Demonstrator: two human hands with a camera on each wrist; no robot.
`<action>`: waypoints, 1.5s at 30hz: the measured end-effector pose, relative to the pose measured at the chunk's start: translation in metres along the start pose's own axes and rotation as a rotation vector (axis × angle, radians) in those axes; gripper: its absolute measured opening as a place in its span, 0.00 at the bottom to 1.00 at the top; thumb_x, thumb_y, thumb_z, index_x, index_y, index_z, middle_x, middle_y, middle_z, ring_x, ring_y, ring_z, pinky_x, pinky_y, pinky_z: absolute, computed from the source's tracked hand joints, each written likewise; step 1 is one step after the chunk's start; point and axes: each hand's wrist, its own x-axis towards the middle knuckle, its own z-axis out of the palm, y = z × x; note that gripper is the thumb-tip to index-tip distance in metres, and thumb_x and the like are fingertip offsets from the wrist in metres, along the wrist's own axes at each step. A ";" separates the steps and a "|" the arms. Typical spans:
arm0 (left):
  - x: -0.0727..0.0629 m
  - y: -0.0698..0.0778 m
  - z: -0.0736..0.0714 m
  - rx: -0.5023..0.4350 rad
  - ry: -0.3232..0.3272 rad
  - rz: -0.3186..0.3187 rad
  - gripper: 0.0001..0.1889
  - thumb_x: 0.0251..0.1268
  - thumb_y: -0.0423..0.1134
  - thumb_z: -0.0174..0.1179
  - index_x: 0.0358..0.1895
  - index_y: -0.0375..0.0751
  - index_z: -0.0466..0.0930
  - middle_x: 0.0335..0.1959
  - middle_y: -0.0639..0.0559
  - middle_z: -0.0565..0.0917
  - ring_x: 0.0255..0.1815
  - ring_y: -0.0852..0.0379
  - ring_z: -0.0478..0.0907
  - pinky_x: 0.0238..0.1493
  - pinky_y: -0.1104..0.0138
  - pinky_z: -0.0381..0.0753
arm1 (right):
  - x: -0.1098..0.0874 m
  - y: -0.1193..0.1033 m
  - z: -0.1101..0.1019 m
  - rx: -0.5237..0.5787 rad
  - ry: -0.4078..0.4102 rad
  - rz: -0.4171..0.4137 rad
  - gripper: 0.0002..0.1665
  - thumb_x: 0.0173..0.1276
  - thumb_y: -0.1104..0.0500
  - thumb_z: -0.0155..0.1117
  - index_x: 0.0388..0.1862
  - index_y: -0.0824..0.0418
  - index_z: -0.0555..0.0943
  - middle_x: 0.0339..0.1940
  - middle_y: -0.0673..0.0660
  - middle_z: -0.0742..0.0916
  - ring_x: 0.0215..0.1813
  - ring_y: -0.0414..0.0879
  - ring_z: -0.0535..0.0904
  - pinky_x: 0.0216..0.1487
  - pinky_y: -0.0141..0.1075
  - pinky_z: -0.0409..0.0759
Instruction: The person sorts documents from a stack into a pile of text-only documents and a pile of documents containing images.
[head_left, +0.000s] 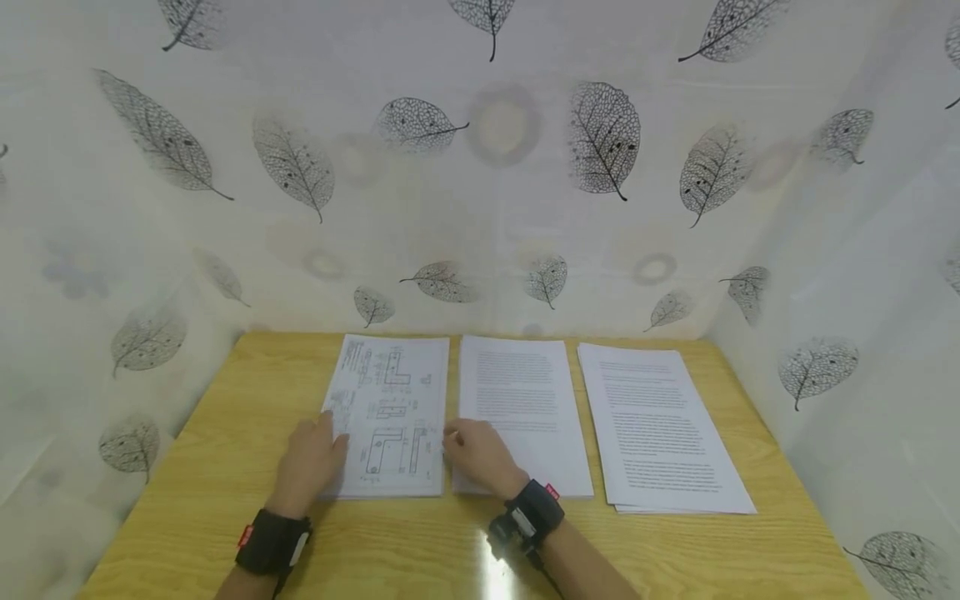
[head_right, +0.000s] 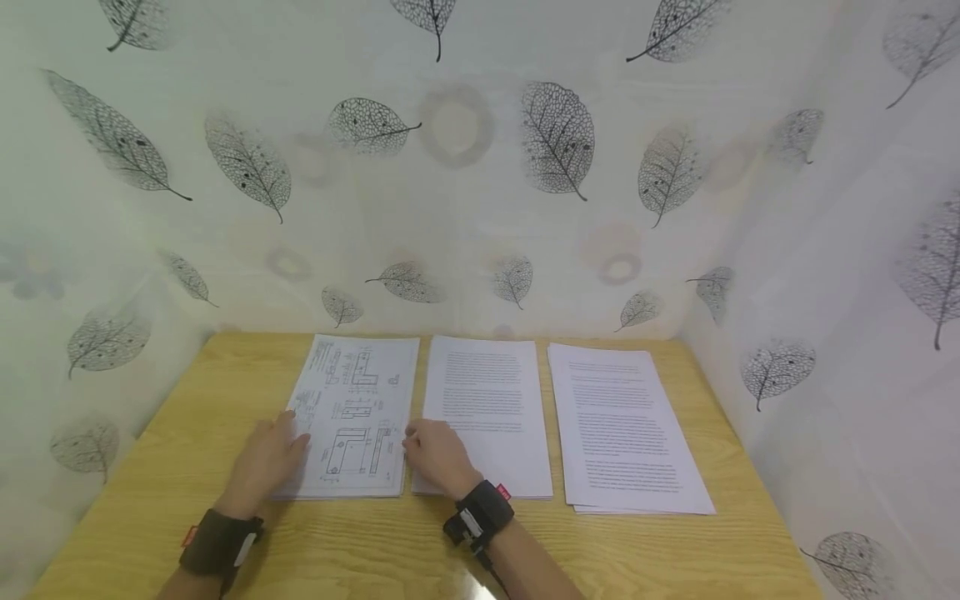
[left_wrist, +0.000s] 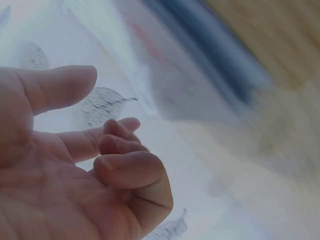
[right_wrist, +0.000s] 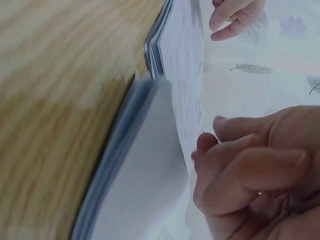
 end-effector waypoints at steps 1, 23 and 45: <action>0.000 0.004 0.001 -0.002 -0.014 0.010 0.27 0.72 0.40 0.52 0.64 0.21 0.63 0.47 0.28 0.74 0.39 0.44 0.72 0.33 0.56 0.74 | -0.001 0.001 -0.003 -0.011 0.005 0.010 0.11 0.70 0.57 0.59 0.44 0.62 0.83 0.35 0.56 0.88 0.29 0.38 0.78 0.30 0.30 0.75; -0.011 0.111 0.056 -0.225 -0.164 0.325 0.27 0.73 0.54 0.50 0.61 0.34 0.74 0.38 0.44 0.85 0.38 0.48 0.82 0.39 0.56 0.80 | -0.063 0.091 -0.102 -0.088 0.161 0.399 0.17 0.71 0.50 0.60 0.49 0.58 0.83 0.35 0.55 0.87 0.29 0.43 0.79 0.27 0.35 0.73; -0.013 0.244 0.116 -0.215 -0.125 0.477 0.22 0.71 0.52 0.55 0.55 0.39 0.81 0.36 0.50 0.84 0.37 0.56 0.80 0.39 0.64 0.79 | -0.129 0.179 -0.181 -0.275 0.275 0.642 0.30 0.70 0.60 0.54 0.64 0.79 0.67 0.57 0.83 0.71 0.57 0.79 0.67 0.49 0.65 0.71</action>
